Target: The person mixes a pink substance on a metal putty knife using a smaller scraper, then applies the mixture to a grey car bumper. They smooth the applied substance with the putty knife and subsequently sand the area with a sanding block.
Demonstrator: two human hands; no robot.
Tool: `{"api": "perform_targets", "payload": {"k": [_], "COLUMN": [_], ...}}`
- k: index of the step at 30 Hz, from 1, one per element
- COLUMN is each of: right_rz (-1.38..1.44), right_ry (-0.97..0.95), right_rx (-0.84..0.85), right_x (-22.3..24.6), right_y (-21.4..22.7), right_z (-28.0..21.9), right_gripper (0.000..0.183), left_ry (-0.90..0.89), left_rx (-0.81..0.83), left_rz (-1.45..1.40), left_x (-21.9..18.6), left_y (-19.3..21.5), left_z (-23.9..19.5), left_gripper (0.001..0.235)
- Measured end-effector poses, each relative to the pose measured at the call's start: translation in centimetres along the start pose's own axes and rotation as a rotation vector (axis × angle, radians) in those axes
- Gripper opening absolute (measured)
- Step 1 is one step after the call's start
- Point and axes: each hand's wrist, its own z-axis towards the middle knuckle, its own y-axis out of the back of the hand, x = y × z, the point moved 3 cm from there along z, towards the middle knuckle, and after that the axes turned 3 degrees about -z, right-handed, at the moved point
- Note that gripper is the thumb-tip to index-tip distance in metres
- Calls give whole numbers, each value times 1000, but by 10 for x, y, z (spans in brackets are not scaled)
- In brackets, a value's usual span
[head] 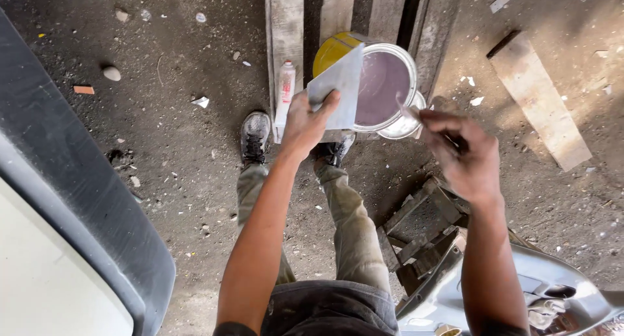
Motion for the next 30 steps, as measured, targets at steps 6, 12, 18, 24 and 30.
{"api": "perform_targets", "payload": {"k": [6,12,18,24,30], "right_rz": [-183,-286,-207,-458,-474], "right_ry": [74,183,-55,-343,-465], "right_rx": [18,-18,159,-25,413], "right_x": [19,30,-29,-125,-141], "right_y": [-6,-39,-87,-139,-188], "right_z": [-28,-7,30,78,89], "right_gripper": [16,38,43,38,27], "left_ry": [145,99,236,300,274], "left_rx": [292,155,39,89,162], "left_rz": [-642,-845,-941,-993,-912], "left_x": [-20,-33,-53,52,92], "left_y": [-59,-27,53,31,16], "left_z": [-21,-66,-91,-43,-31], "left_gripper": [42,41,47,35,24]}}
